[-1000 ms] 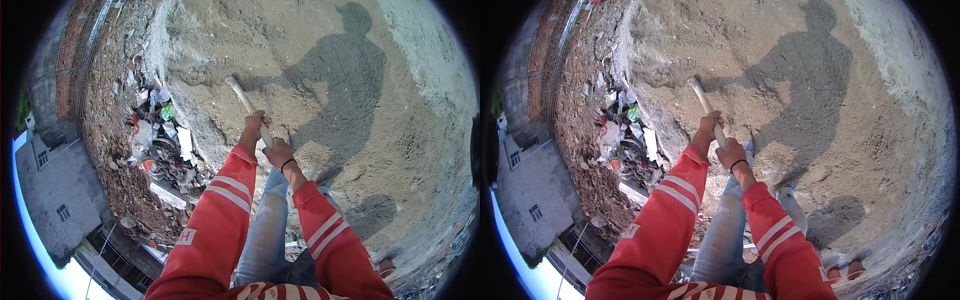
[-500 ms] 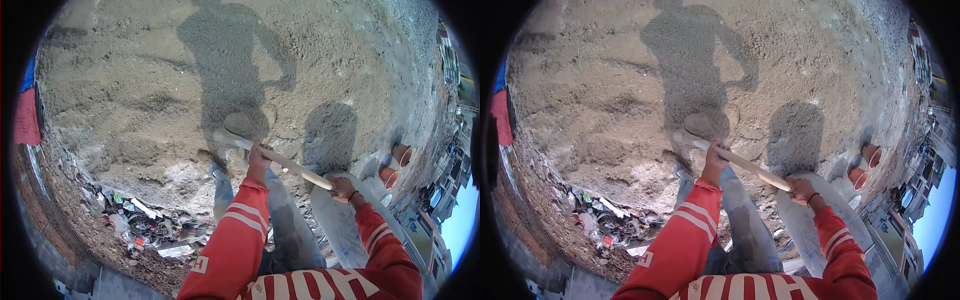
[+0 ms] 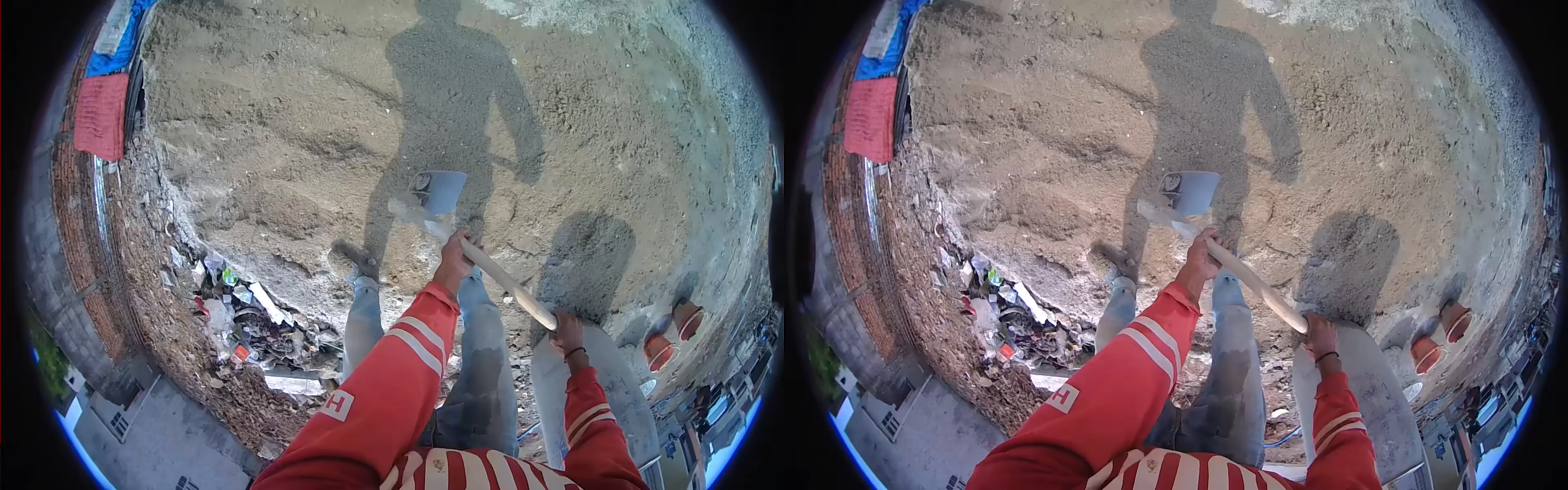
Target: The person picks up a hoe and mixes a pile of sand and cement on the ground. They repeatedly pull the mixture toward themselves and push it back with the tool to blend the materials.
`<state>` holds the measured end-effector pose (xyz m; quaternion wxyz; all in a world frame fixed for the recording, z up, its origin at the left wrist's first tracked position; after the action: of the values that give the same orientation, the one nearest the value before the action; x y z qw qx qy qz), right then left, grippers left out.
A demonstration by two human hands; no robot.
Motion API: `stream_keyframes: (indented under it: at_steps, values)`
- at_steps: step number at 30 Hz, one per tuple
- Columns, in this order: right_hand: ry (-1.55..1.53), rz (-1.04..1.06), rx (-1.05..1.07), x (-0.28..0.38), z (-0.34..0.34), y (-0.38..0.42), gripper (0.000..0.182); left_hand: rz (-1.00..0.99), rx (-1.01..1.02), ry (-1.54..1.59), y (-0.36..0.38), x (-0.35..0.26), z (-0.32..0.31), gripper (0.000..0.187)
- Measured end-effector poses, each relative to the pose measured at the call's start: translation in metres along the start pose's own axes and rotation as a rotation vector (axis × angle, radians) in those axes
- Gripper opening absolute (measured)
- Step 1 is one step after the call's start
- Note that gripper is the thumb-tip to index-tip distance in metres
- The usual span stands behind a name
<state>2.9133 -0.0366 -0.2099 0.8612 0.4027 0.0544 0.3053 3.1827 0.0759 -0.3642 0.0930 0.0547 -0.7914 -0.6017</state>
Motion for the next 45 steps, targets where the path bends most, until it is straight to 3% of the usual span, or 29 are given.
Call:
stream_keyframes:
  at_steps: [2, 3, 5, 7, 10, 16, 19, 20, 21, 23, 24, 27, 29, 30, 33, 35, 37, 40, 45]
  values:
    - [-0.252, 0.064, 0.017, 0.118, -0.001, -0.040, 0.030, -0.201, -0.095, 0.025, -0.010, -0.115, 0.045, 0.013]
    - [-0.211, 0.136, 0.033, 0.173, -0.011, -0.057, 0.029, -0.324, -0.194, 0.019, -0.011, -0.172, 0.072, 0.013]
    - [-0.244, 0.277, -0.034, 0.287, -0.011, -0.076, 0.030, -0.478, -0.202, -0.016, 0.009, -0.283, 0.110, 0.012]
    - [-0.266, 0.378, -0.095, 0.380, -0.013, -0.089, 0.030, -0.628, -0.319, -0.030, 0.077, -0.375, 0.130, 0.010]
    - [-0.353, 0.517, 0.015, 0.521, -0.033, -0.094, 0.031, -0.874, -0.339, -0.106, 0.170, -0.508, 0.167, 0.008]
    - [-0.620, 0.812, -0.100, 0.801, -0.039, -0.088, 0.029, -1.317, -0.249, -0.233, 0.395, -0.728, 0.207, 0.012]
    - [-0.639, 0.760, -0.016, 0.913, -0.066, -0.095, 0.024, -1.539, -0.135, -0.309, 0.429, -0.803, 0.246, 0.012]
    - [-0.648, 0.749, 0.003, 0.938, -0.079, -0.100, 0.021, -1.496, -0.150, -0.318, 0.417, -0.816, 0.266, 0.018]
    - [-0.631, 0.748, 0.014, 0.954, -0.092, -0.102, 0.021, -1.487, -0.158, -0.300, 0.405, -0.817, 0.286, 0.018]
    - [-0.593, 0.704, 0.001, 0.968, -0.117, -0.107, 0.019, -1.375, -0.396, -0.335, 0.358, -0.795, 0.329, 0.019]
    - [-0.565, 0.615, 0.119, 0.957, -0.148, -0.112, 0.022, -1.343, -0.462, -0.375, 0.323, -0.774, 0.355, 0.020]
    - [-0.463, 0.434, 0.252, 0.871, -0.261, -0.114, 0.038, -0.942, -0.623, -0.469, 0.213, -0.661, 0.425, 0.025]
    - [-0.330, 0.268, 0.410, 0.836, -0.264, -0.094, 0.039, -0.656, -0.607, -0.501, 0.163, -0.589, 0.449, 0.036]
    - [-0.321, 0.269, 0.409, 0.829, -0.256, -0.093, 0.038, -0.744, -0.712, -0.617, 0.104, -0.571, 0.486, 0.035]
    - [-0.339, 0.267, 0.415, 0.829, -0.242, -0.102, 0.037, -0.679, -0.562, -0.403, 0.154, -0.571, 0.438, 0.025]
    - [-0.368, 0.270, 0.416, 0.830, -0.229, -0.108, 0.037, -0.663, -0.566, -0.433, 0.159, -0.579, 0.429, 0.021]
    - [-0.392, 0.324, 0.306, 0.839, -0.201, -0.117, 0.034, -0.600, -0.364, -0.264, 0.151, -0.582, 0.412, 0.018]
    - [-0.506, 0.319, 0.363, 0.841, -0.165, -0.136, 0.032, -0.582, -0.279, -0.136, 0.146, -0.592, 0.385, 0.010]
    - [-0.481, 0.340, 0.490, 0.748, -0.114, -0.121, 0.038, -0.488, -0.215, -0.041, 0.129, -0.550, 0.332, 0.007]
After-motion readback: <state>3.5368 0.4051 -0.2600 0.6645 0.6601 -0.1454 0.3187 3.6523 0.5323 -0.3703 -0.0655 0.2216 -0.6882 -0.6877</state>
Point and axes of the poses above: each hand's wrist, its own y-axis away from the middle knuckle, its own z-axis out of the back of the hand, x = y × z, the point moved 9 cm from there along -y, towards the middle knuckle, and after that the axes turned 1 degree about -x, right-handed, at the moved point
